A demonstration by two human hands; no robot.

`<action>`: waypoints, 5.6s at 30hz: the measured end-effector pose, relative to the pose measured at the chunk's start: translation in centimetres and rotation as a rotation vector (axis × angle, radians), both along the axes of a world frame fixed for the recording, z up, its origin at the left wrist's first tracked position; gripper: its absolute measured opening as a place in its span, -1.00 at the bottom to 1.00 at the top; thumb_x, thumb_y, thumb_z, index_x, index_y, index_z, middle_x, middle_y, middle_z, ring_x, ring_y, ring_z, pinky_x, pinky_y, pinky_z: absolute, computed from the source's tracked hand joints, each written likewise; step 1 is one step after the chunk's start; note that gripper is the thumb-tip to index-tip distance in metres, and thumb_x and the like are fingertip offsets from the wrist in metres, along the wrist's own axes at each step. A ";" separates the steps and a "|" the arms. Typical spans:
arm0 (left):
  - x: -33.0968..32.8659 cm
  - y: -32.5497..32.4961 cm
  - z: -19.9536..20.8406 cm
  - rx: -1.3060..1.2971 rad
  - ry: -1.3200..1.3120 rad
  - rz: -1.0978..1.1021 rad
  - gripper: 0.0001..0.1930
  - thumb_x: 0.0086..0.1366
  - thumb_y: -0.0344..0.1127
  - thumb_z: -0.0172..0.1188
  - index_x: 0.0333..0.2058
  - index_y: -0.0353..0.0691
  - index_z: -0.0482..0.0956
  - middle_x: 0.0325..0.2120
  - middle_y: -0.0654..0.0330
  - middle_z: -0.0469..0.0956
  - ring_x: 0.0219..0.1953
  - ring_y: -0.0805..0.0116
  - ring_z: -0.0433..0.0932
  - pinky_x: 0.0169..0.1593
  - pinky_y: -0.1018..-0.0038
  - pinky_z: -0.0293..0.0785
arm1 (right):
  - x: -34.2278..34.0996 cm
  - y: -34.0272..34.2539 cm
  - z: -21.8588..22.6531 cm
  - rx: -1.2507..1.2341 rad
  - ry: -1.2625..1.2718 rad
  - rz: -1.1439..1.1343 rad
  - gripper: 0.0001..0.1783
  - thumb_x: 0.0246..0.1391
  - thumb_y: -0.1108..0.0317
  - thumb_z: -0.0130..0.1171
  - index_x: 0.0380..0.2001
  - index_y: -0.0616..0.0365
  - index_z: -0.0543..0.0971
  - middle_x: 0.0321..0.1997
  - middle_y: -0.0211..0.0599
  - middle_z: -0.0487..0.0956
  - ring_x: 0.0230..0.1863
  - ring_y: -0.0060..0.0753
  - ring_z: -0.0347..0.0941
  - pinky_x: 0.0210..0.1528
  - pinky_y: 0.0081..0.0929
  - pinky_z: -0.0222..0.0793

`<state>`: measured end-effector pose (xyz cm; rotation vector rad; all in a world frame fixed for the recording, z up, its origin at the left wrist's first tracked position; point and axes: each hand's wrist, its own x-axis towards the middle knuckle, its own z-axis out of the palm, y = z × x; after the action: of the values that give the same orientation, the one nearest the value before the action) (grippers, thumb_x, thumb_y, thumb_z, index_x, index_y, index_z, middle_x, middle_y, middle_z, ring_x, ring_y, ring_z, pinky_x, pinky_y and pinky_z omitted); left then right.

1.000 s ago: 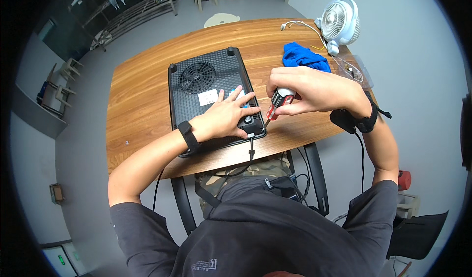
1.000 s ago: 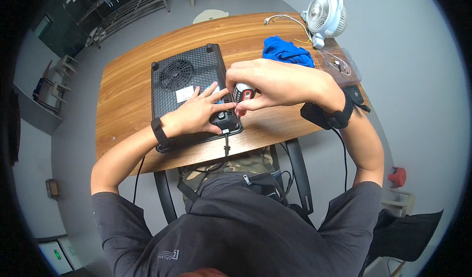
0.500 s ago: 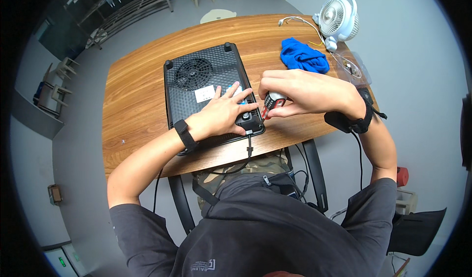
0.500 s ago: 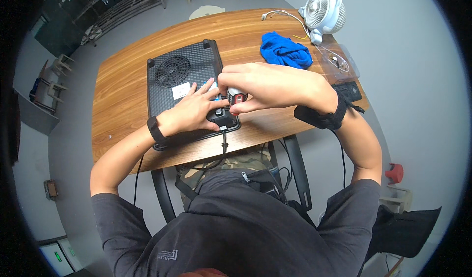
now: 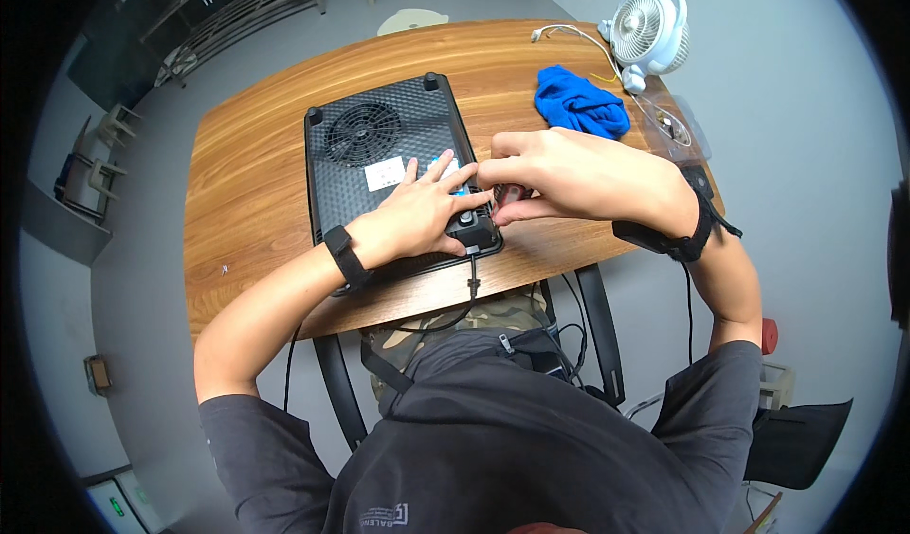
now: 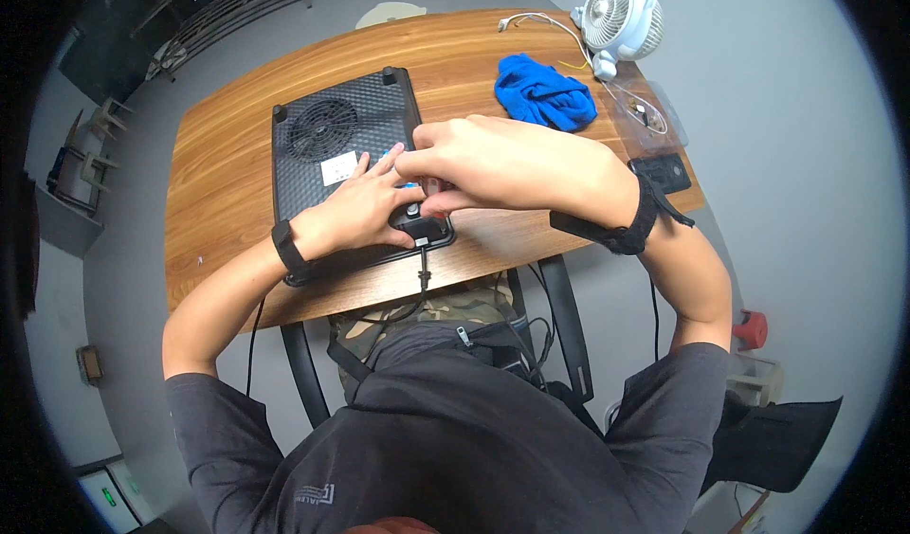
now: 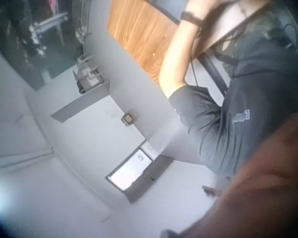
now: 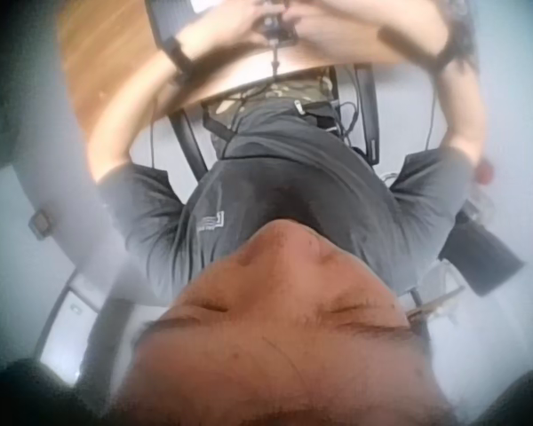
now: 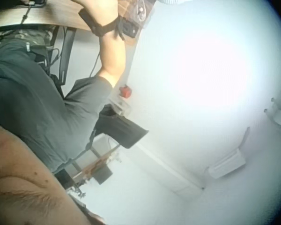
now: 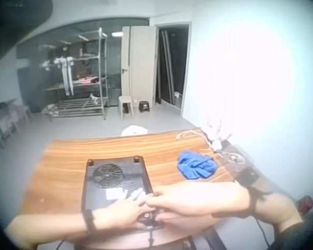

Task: The person assembles an electronic device on a wooden table. They connect wires to a circuit board, secure it with a screwdriver, and then place the top cover onto the device, fastening it with screws.

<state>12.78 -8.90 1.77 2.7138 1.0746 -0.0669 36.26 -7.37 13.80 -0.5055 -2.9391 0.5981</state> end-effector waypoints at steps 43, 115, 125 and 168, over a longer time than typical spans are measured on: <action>0.2 0.1 -0.3 -0.014 -0.024 0.014 -0.11 0.01 0.10 0.54 0.34 0.09 0.41 0.49 0.06 0.07 0.53 -0.25 -0.07 0.39 -0.46 0.05 | -1.4 -1.4 0.4 0.392 -0.208 -0.245 -0.51 0.34 0.03 0.12 -0.40 0.33 0.54 -0.68 -0.04 0.54 -0.59 0.08 0.56 -0.49 -0.17 0.48; -0.3 0.2 -0.8 0.009 -0.041 -0.012 -0.08 0.07 0.17 0.48 0.40 0.16 0.31 0.49 0.06 0.06 0.52 -0.29 -0.05 0.38 -0.48 0.02 | -2.0 -2.8 0.1 0.396 -0.214 -0.221 -0.66 0.24 0.13 0.17 -0.30 0.24 0.63 -0.36 -0.05 0.65 -0.42 -0.02 0.65 -0.35 -0.18 0.58; -0.2 0.1 -0.3 -0.012 -0.011 -0.007 -0.14 0.10 0.18 0.46 0.36 0.12 0.38 0.50 0.03 0.03 0.53 -0.28 -0.08 0.38 -0.47 0.03 | -0.7 -2.0 -0.1 0.352 -0.143 -0.101 -0.72 0.25 0.20 0.24 -0.17 0.20 0.53 -0.33 -0.06 0.56 -0.38 -0.02 0.62 -0.37 -0.16 0.53; -0.3 -0.1 -0.6 0.003 -0.049 -0.001 -0.11 0.09 0.14 0.48 0.39 0.18 0.34 0.49 0.05 0.05 0.53 -0.27 -0.07 0.39 -0.48 -0.01 | 0.2 -2.3 2.0 0.312 -0.202 -0.018 -0.61 0.13 0.34 0.31 -0.02 0.25 0.47 -0.19 -0.04 0.47 -0.31 -0.01 0.61 -0.36 -0.24 0.52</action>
<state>12.46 -8.99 1.21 2.7033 1.0606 0.0015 36.48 -9.65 15.82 -0.5849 -3.1266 0.0836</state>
